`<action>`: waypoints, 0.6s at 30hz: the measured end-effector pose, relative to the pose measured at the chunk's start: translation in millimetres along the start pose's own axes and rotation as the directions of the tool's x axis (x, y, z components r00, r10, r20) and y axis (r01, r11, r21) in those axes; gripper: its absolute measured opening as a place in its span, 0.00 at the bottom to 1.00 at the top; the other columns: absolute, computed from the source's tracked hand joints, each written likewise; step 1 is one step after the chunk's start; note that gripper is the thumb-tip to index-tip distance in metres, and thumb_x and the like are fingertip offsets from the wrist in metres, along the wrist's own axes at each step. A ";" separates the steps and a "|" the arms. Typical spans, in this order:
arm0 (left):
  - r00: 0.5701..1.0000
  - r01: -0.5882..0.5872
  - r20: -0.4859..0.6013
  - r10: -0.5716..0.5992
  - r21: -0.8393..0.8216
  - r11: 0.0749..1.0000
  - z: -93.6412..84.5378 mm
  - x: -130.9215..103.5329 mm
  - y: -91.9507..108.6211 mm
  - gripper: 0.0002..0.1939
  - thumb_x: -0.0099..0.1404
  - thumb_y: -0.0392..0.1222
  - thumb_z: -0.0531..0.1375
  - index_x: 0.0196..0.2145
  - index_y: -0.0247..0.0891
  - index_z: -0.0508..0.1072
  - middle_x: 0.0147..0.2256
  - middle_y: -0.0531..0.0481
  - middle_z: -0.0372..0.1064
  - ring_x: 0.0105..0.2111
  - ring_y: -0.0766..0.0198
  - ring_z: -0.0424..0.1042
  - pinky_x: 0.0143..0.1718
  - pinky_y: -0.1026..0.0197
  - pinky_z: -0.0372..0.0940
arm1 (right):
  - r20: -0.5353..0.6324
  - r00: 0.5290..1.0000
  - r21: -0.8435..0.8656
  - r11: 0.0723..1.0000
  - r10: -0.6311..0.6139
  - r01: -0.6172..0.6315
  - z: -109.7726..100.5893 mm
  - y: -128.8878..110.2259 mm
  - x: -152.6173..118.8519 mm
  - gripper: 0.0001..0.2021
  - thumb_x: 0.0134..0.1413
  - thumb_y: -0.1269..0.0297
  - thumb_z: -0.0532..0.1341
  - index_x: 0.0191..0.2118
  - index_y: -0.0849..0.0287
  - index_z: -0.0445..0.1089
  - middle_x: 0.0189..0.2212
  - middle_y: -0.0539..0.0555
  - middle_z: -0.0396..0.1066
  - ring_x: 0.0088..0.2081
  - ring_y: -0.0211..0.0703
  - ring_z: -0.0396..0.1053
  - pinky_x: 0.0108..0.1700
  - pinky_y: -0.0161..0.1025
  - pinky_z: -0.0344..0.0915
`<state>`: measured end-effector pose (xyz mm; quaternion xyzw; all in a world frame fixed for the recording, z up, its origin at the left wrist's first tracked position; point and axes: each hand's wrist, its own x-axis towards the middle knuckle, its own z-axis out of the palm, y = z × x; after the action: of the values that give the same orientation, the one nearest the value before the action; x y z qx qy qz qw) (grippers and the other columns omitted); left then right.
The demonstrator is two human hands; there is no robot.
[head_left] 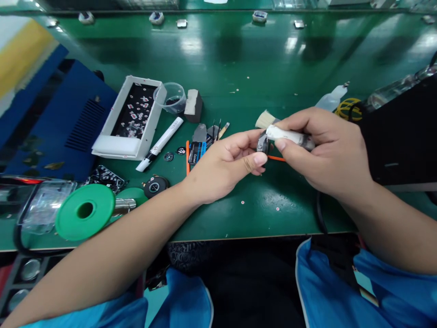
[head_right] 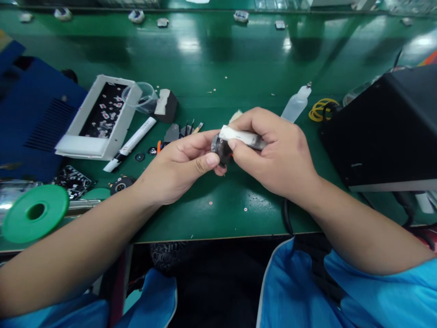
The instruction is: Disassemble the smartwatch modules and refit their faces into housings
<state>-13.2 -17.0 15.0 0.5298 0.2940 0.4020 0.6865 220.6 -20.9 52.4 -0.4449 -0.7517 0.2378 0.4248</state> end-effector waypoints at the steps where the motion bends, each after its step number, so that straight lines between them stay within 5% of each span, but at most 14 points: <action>1: 1.000 -0.008 0.003 0.008 -0.006 1.000 -0.1 0.2 -0.7 0.24 0.72 0.55 0.83 0.57 0.39 0.91 0.43 0.48 0.83 0.39 0.64 0.80 0.46 0.61 0.82 | -0.009 1.000 0.009 1.000 -0.002 0.002 0.9 1.2 -0.1 0.05 0.68 0.70 0.71 0.43 0.51 0.84 0.42 0.53 0.87 0.40 0.48 0.84 0.42 0.46 0.80; 12: 0.997 0.072 -0.035 -0.075 -0.090 0.993 0.8 -3.0 2.8 0.23 0.74 0.60 0.80 0.50 0.38 0.88 0.44 0.46 0.84 0.40 0.63 0.83 0.39 0.63 0.76 | 0.015 0.994 0.163 0.981 0.104 -0.105 6.7 16.4 -0.4 0.09 0.70 0.59 0.76 0.52 0.52 0.85 0.48 0.53 0.88 0.43 0.48 0.83 0.44 0.46 0.79; 18: 0.995 0.088 -0.042 -0.089 -0.029 0.996 0.9 -1.8 4.5 0.25 0.70 0.61 0.83 0.45 0.37 0.85 0.41 0.49 0.82 0.37 0.65 0.80 0.36 0.65 0.71 | 0.032 0.996 0.167 0.982 0.082 -0.086 6.2 15.3 -0.8 0.09 0.69 0.64 0.75 0.52 0.53 0.86 0.48 0.52 0.88 0.45 0.47 0.85 0.46 0.45 0.79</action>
<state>-14.5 -18.5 19.5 0.4981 0.3265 0.3865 0.7042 222.6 -13.9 37.6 -0.4358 -0.7148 0.3237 0.4409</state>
